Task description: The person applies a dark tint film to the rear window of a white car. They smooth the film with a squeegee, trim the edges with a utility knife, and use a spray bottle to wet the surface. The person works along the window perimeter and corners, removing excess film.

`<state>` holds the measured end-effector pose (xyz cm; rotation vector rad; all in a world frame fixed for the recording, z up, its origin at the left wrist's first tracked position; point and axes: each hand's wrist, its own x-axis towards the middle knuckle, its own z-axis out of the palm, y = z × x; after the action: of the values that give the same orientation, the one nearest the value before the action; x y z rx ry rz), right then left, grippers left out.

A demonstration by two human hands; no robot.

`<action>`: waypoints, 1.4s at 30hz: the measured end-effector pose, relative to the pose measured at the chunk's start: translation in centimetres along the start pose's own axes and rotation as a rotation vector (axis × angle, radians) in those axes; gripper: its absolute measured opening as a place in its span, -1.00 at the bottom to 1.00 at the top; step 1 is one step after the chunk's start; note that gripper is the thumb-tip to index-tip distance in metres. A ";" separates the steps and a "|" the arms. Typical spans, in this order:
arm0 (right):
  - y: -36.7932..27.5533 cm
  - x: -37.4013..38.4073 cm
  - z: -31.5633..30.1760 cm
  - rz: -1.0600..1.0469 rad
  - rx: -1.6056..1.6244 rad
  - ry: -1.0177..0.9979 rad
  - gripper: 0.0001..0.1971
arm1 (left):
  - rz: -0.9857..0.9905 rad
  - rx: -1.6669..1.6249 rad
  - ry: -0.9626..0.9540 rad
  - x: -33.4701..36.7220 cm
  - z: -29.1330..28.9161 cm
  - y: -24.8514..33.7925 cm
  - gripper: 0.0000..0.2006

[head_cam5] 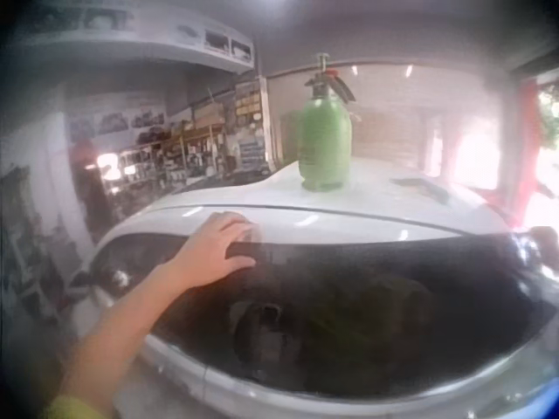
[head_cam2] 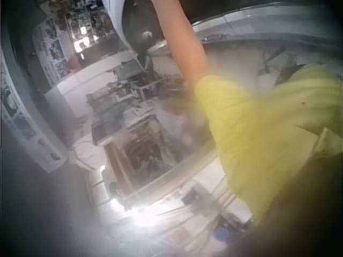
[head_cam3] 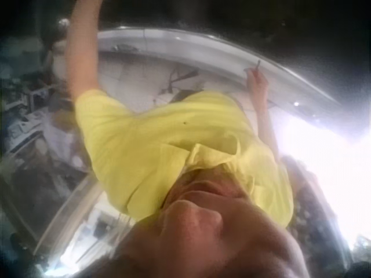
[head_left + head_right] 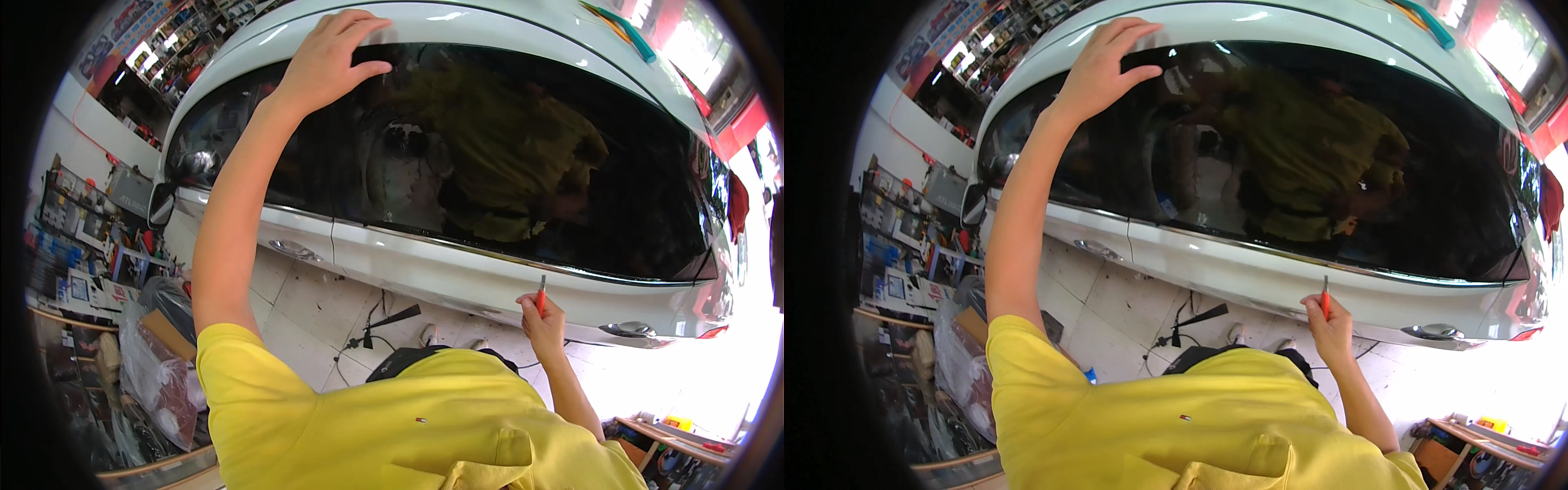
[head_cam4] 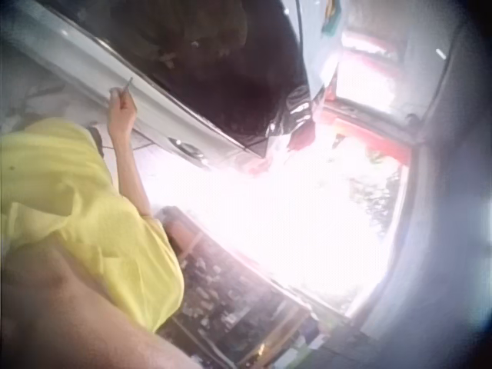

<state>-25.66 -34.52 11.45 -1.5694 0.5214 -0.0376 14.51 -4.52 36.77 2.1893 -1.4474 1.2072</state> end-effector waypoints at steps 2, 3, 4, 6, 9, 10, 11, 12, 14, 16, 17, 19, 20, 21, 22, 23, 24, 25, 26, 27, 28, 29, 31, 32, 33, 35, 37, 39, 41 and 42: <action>-0.4 0.6 0.7 0.037 -0.059 -0.018 -0.81 | -0.050 -0.032 -0.089 -0.2 0.1 -0.1 -0.67; -0.6 0.8 1.1 0.002 -0.091 -0.034 -0.81 | -0.061 -0.039 -0.115 -0.1 0.2 -0.2 -0.68; -0.9 1.0 1.4 -0.039 -0.106 -0.057 -0.81 | -0.077 -0.051 -0.150 0.2 0.2 -0.4 -0.68; -1.3 1.1 2.0 -0.038 -0.110 -0.089 -0.81 | -0.079 -0.052 -0.167 0.5 0.2 -0.6 -0.73; -1.5 1.0 2.8 -0.038 -0.103 -0.076 -0.81 | -0.063 -0.043 -0.219 0.9 -0.2 -0.7 -0.74; -1.6 1.0 2.9 -0.021 -0.067 -0.078 -0.81 | -0.077 -0.083 -0.234 0.9 -0.4 -0.6 -0.74; -1.6 1.0 3.1 -0.030 -0.096 -0.072 -0.81 | -0.104 -0.118 -0.263 0.9 -0.6 -0.6 -0.73; -1.6 1.0 3.3 -0.032 -0.107 -0.073 -0.80 | -0.147 -0.150 -0.302 1.0 -0.8 -0.6 -0.72; -1.6 0.9 3.8 -0.043 -0.134 -0.074 -0.80 | -0.302 -0.308 -0.354 0.4 -1.2 -0.4 -0.68; -2.0 1.0 4.2 -0.024 -0.166 -0.070 -0.79 | -0.410 -0.507 -0.325 -0.3 -1.1 -0.4 -0.65; -2.2 0.9 4.3 -0.037 -0.158 -0.076 -0.79 | -0.424 -0.489 -0.313 -0.8 -0.8 -0.5 -0.56; -3.2 1.4 4.9 -0.070 -0.196 -0.060 -0.78 | -0.613 -0.751 -0.210 -2.5 -0.2 -0.7 -0.46; -3.9 1.6 5.2 -0.039 -0.209 -0.049 -0.78 | -0.703 -0.878 -0.155 -3.7 0.2 -0.7 -0.40; -4.7 2.0 5.4 -0.146 -0.232 -0.030 -0.79 | -0.761 -1.026 -0.100 -4.9 0.6 -0.7 -0.30; -5.8 2.4 5.7 -0.218 -0.254 -0.008 -0.79 | -0.809 -1.087 -0.019 -6.4 1.2 -0.3 -0.33; -7.1 2.9 6.0 -0.276 -0.274 0.013 -0.80 | -0.858 -1.148 0.065 -8.2 1.9 0.5 -0.36; -8.6 3.7 6.5 -0.344 -0.309 0.013 -0.80 | -0.902 -1.208 0.154 -9.8 2.5 1.1 -0.39; -10.2 4.3 6.9 -0.392 -0.347 0.011 -0.81 | -0.953 -1.199 0.158 -11.4 3.0 1.7 -0.43; -11.8 5.0 7.3 -0.423 -0.401 0.010 -0.82 | -1.003 -1.190 0.169 -13.0 3.5 2.6 -0.46; -13.6 5.9 7.9 -0.547 -0.445 -0.002 -0.83 | -1.031 -1.138 0.193 -14.3 4.2 3.7 -0.54; -15.4 6.6 8.7 -0.621 -0.519 0.001 -0.84 | -1.033 -1.065 0.196 -15.5 4.7 4.9 -0.65; -17.1 7.4 9.4 -0.697 -0.527 -0.029 -0.84 | -1.054 -1.018 0.181 -16.6 5.0 5.9 -0.69; -20.3 8.8 11.2 -0.798 -0.535 -0.046 -0.83 | -1.069 -0.890 0.149 -18.0 5.3 7.5 -0.75; -21.5 9.4 12.1 -0.867 -0.557 -0.047 -0.83 | -1.070 -0.822 0.126 -18.5 5.2 8.2 -0.76; -22.3 9.9 13.0 -0.886 -0.544 -0.053 -0.83 | -1.086 -0.820 0.116 -18.8 5.2 8.6 -0.75; -22.6 10.6 14.5 -0.911 -0.533 -0.054 -0.84 | -1.079 -0.668 -0.012 -19.4 4.8 9.2 -0.71; -20.9 11.0 15.7 -0.845 -0.496 -0.087 -0.86 | -1.092 -0.515 -0.161 -20.2 4.6 9.7 -0.67; -18.3 11.3 15.8 -0.752 -0.539 -0.089 -0.84 | -1.103 -0.326 -0.351 -21.3 4.9 10.4 -0.61; -14.7 11.6 15.7 -0.711 -0.549 -0.071 -0.83 | -1.138 -0.323 -0.450 -23.0 5.7 11.2 -0.57; -12.9 11.6 15.4 -0.637 -0.561 -0.060 -0.82 | -1.132 -0.305 -0.470 -24.0 6.2 11.3 -0.55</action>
<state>-6.20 -24.44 19.10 -2.2281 -0.0488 -0.3524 4.05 1.79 12.46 2.4793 -0.2372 0.0843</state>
